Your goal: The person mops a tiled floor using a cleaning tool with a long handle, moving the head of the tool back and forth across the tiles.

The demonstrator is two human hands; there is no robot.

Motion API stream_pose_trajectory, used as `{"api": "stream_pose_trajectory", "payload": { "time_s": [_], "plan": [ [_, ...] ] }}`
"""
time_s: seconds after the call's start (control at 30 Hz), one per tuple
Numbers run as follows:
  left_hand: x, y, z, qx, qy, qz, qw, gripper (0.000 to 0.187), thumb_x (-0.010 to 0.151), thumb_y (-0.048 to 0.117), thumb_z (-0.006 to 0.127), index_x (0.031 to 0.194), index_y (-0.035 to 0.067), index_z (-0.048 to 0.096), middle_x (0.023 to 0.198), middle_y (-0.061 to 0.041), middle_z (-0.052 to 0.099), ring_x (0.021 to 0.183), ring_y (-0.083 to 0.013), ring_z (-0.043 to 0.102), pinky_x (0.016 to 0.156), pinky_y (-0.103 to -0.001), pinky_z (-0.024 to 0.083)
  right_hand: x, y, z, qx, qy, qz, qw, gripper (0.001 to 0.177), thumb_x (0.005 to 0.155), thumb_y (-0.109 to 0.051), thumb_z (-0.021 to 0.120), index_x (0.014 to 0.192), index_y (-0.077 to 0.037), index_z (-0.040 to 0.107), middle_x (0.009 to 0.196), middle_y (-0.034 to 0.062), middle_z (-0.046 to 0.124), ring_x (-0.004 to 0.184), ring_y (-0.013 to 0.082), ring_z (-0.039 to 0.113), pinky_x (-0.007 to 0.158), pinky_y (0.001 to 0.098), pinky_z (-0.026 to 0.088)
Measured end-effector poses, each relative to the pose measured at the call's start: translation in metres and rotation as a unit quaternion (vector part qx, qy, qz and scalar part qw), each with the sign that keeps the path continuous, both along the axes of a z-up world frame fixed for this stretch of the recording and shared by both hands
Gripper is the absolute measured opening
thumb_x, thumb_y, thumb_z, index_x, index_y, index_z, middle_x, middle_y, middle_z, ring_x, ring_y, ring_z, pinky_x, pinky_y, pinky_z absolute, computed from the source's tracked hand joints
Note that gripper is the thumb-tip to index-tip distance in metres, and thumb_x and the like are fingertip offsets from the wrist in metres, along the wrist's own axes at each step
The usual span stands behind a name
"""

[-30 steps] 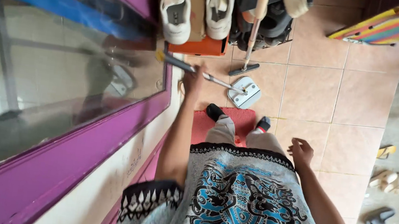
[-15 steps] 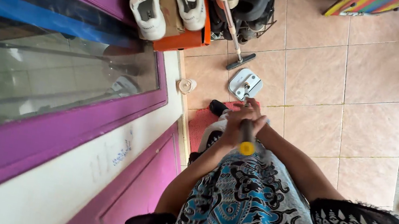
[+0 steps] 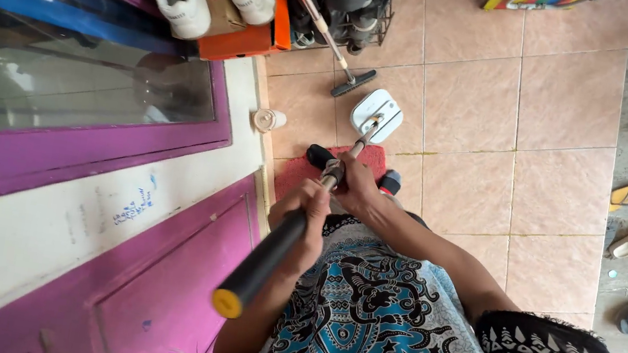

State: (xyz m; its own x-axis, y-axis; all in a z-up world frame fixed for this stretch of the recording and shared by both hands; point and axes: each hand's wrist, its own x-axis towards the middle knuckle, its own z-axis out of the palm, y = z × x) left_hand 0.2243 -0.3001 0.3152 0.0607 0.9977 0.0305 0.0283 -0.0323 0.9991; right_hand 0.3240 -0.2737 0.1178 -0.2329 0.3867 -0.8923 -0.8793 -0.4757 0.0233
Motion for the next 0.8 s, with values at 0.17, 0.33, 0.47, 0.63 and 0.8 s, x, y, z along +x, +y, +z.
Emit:
{"api": "stream_pose_trajectory", "payload": {
  "time_s": [0.17,0.33,0.47,0.63,0.8],
  "plan": [
    [0.027,0.009,-0.023,-0.086,-0.07,0.057,0.992,0.037,0.109,0.01,0.059,0.074,0.007,0.045,0.073,-0.003,0.056,0.073,-0.0127,0.056,0.073,-0.029,0.049,0.04,0.003,-0.035,0.046,-0.091,0.046,0.994,0.028,0.097,-0.021,0.064,0.081,-0.005,0.048,0.066,0.0103,0.05,0.048,0.0221,0.047,0.043,0.0364,0.042],
    [0.033,0.008,-0.01,0.118,0.057,-0.004,0.991,0.019,0.093,0.01,0.073,0.093,0.005,0.055,0.096,-0.011,0.065,0.094,-0.0193,0.066,0.088,-0.032,0.054,0.066,-0.001,-0.096,-0.011,-0.165,0.035,0.986,0.021,0.095,-0.013,0.065,0.084,-0.002,0.052,0.071,0.0087,0.055,0.054,0.0211,0.056,0.048,0.0375,0.052],
    [-0.021,-0.018,0.043,0.253,0.269,0.016,0.929,0.045,0.08,0.01,0.088,0.113,0.006,0.057,0.103,-0.011,0.07,0.092,-0.0206,0.072,0.085,-0.032,0.061,0.058,-0.021,-0.118,0.012,-0.184,0.068,0.98,0.021,0.091,-0.013,0.067,0.086,0.001,0.052,0.073,0.0104,0.057,0.055,0.0228,0.059,0.047,0.0393,0.052],
    [-0.046,-0.024,0.091,0.26,0.422,0.015,0.868,0.057,0.079,0.026,0.095,0.119,0.005,0.06,0.097,-0.007,0.075,0.08,-0.0194,0.075,0.069,-0.03,0.062,0.025,-0.012,-0.124,-0.004,-0.183,0.12,0.976,0.018,0.09,-0.012,0.067,0.09,0.005,0.058,0.079,0.0117,0.064,0.062,0.0251,0.067,0.052,0.0406,0.061],
    [-0.044,-0.014,0.083,-0.2,0.799,-0.289,0.488,0.05,0.096,0.059,0.058,0.104,0.011,0.067,0.071,-0.004,0.07,0.059,-0.0212,0.072,0.051,-0.034,0.057,-0.02,-0.04,-0.135,0.092,-0.297,0.176,0.934,0.017,0.087,-0.008,0.073,0.095,0.0,0.06,0.081,0.0094,0.065,0.064,0.0199,0.068,0.05,0.0369,0.057]
  ]
}}
